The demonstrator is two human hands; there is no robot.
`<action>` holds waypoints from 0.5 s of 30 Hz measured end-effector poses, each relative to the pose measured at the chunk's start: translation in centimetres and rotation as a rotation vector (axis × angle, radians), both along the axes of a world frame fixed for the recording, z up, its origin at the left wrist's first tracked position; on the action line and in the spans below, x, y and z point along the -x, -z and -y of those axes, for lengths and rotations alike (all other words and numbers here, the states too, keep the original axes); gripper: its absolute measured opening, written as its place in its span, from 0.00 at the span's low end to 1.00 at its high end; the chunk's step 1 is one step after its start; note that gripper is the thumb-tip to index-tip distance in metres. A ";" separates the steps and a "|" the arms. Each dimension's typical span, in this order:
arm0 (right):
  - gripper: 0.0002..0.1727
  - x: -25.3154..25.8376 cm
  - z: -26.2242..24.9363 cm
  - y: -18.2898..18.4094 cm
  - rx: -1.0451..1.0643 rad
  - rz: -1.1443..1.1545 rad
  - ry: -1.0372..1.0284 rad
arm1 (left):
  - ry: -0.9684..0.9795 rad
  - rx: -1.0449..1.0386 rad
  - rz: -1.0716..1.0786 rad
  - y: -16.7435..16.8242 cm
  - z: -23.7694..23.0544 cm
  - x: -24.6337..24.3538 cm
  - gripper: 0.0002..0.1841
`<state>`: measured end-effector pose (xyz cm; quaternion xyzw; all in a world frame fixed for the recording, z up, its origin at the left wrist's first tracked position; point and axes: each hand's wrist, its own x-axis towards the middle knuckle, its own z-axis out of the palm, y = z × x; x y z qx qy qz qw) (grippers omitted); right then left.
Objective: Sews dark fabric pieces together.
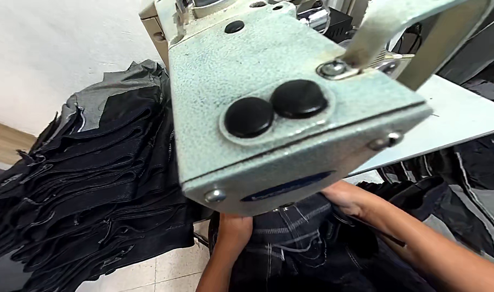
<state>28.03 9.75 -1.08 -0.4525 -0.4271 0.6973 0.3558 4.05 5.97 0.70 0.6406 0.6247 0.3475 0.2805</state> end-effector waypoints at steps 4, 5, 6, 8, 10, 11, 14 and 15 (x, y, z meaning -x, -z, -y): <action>0.16 0.2 -1.2 -0.1 0.081 0.027 0.055 | 0.080 0.101 -0.143 -0.6 -1.5 1.1 0.14; 0.17 0.0 -1.1 0.0 0.097 0.026 0.037 | 0.091 0.054 -0.220 -0.6 -1.3 1.0 0.14; 0.17 -0.1 -0.8 -0.2 0.096 0.025 0.018 | 0.096 0.036 -0.298 -0.9 -1.0 0.6 0.14; 0.18 -0.4 -0.5 0.1 0.082 -0.006 -0.003 | 0.106 0.031 -0.410 -1.6 -0.5 -0.1 0.14; 0.18 -0.5 -0.8 0.4 0.096 -0.016 0.004 | 0.083 0.049 -0.402 -1.8 -0.3 -0.4 0.14; 0.18 -0.4 -0.9 0.5 0.090 -0.011 0.007 | 0.074 0.043 -0.379 -1.6 -0.2 -0.3 0.14; 0.18 -0.2 -1.0 0.1 0.081 -0.016 0.006 | 0.056 -0.173 -0.339 0.4 -0.3 0.5 0.13; 0.17 0.0 -1.0 -0.3 0.085 -0.011 0.010 | 0.051 -0.151 -0.327 0.6 -0.3 0.5 0.13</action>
